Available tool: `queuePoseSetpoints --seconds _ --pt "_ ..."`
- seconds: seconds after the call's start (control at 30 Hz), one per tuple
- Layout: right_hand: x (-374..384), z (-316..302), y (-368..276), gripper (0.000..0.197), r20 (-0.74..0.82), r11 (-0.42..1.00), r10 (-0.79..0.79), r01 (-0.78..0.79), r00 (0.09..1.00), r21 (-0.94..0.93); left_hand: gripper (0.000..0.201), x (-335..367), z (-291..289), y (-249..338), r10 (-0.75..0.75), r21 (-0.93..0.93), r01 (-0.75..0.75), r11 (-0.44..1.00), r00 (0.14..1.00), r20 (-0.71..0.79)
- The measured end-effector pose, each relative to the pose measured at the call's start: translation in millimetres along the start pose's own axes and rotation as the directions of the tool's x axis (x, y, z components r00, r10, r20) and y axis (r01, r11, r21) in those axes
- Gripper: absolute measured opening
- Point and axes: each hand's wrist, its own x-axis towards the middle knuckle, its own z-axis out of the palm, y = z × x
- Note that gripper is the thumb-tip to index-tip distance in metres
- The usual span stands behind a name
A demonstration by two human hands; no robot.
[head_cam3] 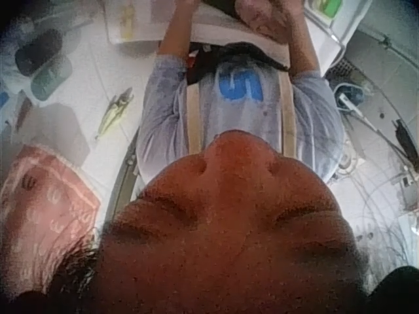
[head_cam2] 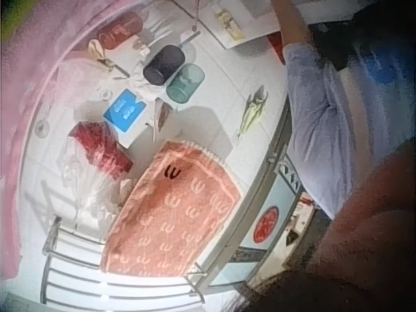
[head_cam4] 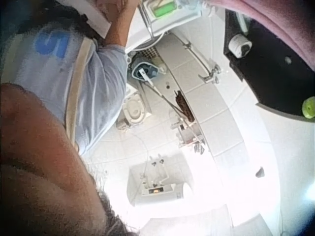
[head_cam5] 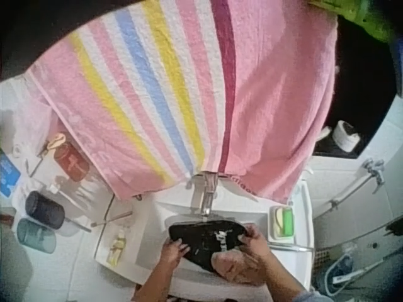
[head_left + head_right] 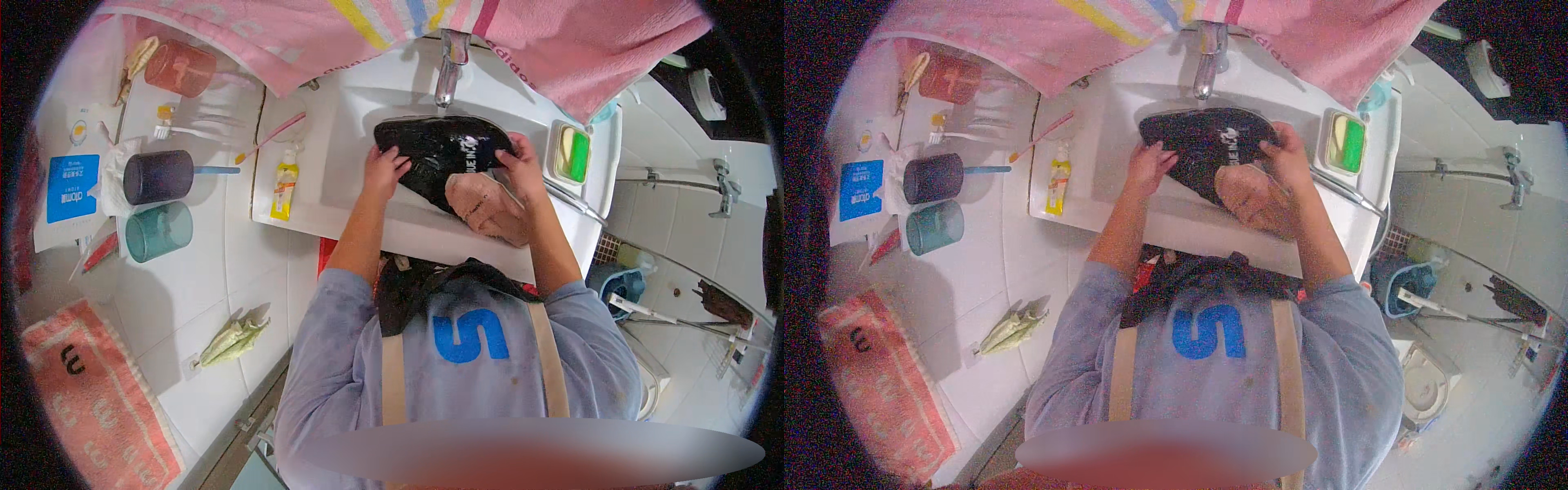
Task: Washing a pair of black and red slippers in a bathroom sink.
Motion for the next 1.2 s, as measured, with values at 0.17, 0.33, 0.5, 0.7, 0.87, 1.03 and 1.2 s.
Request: queuePoseSetpoints --seconds 0.17,0.33,0.5,0.7,0.87,1.03,1.2 --pt "-27 -26 -11 0.035 -0.101 0.958 -0.278 0.269 0.955 -0.095 0.03 17 50 -9 -0.081 -0.163 0.101 0.982 0.989 0.123" --pt "-47 -40 -17 0.032 -0.115 0.949 -0.311 0.303 0.943 -0.086 0.033 23 70 -10 -0.143 -0.325 0.251 0.912 0.936 0.321" --pt "-33 -37 -3 0.038 0.079 0.791 -0.506 0.498 0.859 -0.355 0.049 3 85 9 -0.113 -0.508 0.24 0.827 0.957 0.269" --pt "-26 4 7 0.044 0.172 0.529 -0.644 0.596 0.746 -0.604 0.021 31 32 4 -0.082 -0.508 0.143 0.849 0.987 0.14" --pt "16 10 30 0.057 0.175 0.697 -0.392 0.416 0.903 -0.584 0.027 22 14 25 0.049 -0.579 -0.02 0.815 0.998 0.034" --pt "40 63 24 0.048 0.023 0.994 0.098 -0.099 0.995 0.043 0.029 12 -13 46 0.234 -0.581 -0.2 0.789 0.972 -0.015" --pt "42 83 9 0.045 0.051 0.935 0.086 -0.098 0.995 0.341 0.027 -4 -18 43 0.097 -0.56 -0.034 0.828 0.992 0.082"
